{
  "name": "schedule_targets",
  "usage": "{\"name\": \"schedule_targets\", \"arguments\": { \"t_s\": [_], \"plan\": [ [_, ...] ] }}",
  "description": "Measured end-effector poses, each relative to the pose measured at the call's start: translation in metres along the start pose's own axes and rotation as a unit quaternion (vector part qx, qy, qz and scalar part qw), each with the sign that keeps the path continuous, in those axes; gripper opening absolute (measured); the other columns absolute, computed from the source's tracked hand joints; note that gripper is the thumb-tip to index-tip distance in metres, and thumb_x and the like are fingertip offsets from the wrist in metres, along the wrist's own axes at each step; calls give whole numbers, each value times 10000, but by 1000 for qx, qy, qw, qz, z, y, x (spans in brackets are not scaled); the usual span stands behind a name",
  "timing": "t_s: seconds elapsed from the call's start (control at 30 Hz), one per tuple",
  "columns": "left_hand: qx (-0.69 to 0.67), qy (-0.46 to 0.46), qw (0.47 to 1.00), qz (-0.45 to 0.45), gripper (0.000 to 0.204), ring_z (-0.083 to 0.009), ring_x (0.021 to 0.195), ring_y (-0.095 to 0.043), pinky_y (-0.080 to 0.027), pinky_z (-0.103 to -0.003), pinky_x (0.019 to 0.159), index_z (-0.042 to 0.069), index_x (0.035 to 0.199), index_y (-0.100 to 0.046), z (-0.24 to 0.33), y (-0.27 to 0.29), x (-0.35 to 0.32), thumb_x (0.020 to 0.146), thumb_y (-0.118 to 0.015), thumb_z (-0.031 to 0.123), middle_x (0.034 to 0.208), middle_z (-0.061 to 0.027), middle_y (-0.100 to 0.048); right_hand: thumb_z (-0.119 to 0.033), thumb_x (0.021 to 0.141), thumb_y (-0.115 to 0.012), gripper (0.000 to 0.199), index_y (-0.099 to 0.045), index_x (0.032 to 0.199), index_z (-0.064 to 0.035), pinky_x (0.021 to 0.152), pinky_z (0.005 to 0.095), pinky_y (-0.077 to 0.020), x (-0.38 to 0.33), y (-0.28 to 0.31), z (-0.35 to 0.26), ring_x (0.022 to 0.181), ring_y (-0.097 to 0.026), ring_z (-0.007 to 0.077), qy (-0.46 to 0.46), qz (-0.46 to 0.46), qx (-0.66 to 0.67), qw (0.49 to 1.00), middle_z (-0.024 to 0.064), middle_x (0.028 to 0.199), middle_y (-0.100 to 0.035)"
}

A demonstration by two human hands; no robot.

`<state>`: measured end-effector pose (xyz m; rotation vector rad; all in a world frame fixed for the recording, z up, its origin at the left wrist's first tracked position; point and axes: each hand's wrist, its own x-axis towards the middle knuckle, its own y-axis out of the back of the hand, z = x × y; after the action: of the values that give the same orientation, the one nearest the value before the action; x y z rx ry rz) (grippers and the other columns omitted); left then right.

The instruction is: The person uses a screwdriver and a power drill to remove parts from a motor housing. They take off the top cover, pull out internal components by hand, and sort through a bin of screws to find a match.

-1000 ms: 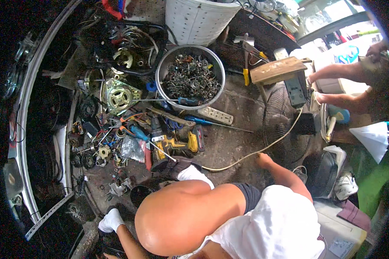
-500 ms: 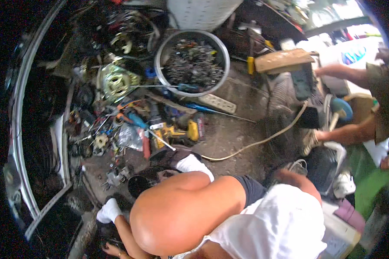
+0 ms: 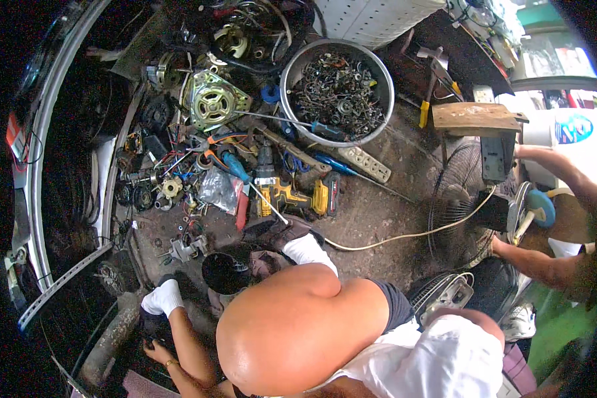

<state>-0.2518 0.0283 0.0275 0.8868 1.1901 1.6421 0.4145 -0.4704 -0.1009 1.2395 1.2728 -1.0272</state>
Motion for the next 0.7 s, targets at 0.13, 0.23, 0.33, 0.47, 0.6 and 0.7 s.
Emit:
{"name": "schedule_targets", "arguments": {
  "t_s": [0.13, 0.23, 0.33, 0.47, 0.6, 0.7],
  "plan": [
    [13, 23, 1000, -9, 440, -311, 1011, -468, -385, -411, 900, 13, 1243, -496, -1, -6, 0, 815, -589, 59, 1131, -192, -469, -203, 841, -595, 336, -602, 1142, -52, 644, 309, -501, -25, 63, -66, 821, -582, 187, -18, -138, -43, 989, 76, 969, -647],
    [46, 7, 999, -24, 436, -341, 1067, -460, -367, -422, 933, -1, 1226, -498, 2, -5, -5, 813, -607, 90, 1159, -215, -470, -193, 838, -603, 333, -602, 1139, -50, 617, 303, -507, -55, 123, -168, 792, -588, 175, 114, -91, -81, 986, 67, 948, -654],
    [38, 9, 999, -24, 436, -348, 1081, -460, -365, -422, 942, -14, 1217, -497, -3, -8, -3, 810, -614, 94, 1167, -221, -473, -367, 891, -580, 346, -628, 1032, -56, 664, 293, -510, -91, 189, -264, 814, -597, 149, 277, 56, -42, 958, 56, 912, -656],
    [0, 42, 998, -46, 441, -362, 1093, -464, -358, -427, 959, -25, 1219, -492, -12, -7, 4, 812, -615, 95, 1176, -232, -474, -304, 910, -563, 273, -638, 993, -55, 635, 232, -465, -76, 283, -324, 764, -568, 87, 397, 214, 44, 892, 5, 865, -649],
    [19, 45, 998, -36, 451, -364, 1099, -465, -350, -426, 974, -14, 1235, -487, -17, -16, 5, 815, -613, 93, 1184, -235, -468, -197, 869, -620, 195, -666, 948, -25, 591, 242, -466, -38, 347, -377, 664, -580, 89, 390, 315, -15, 865, 17, 794, -662],
    [53, 37, 997, -47, 458, -356, 1105, -459, -348, -421, 977, -4, 1243, -485, -6, -24, 1, 811, -608, 82, 1184, -232, -464, -173, 811, -669, 182, -681, 893, -11, 609, 281, -488, -2, 356, -393, 703, -623, 131, 411, 328, -149, 837, 52, 787, -679]
  ]
}}
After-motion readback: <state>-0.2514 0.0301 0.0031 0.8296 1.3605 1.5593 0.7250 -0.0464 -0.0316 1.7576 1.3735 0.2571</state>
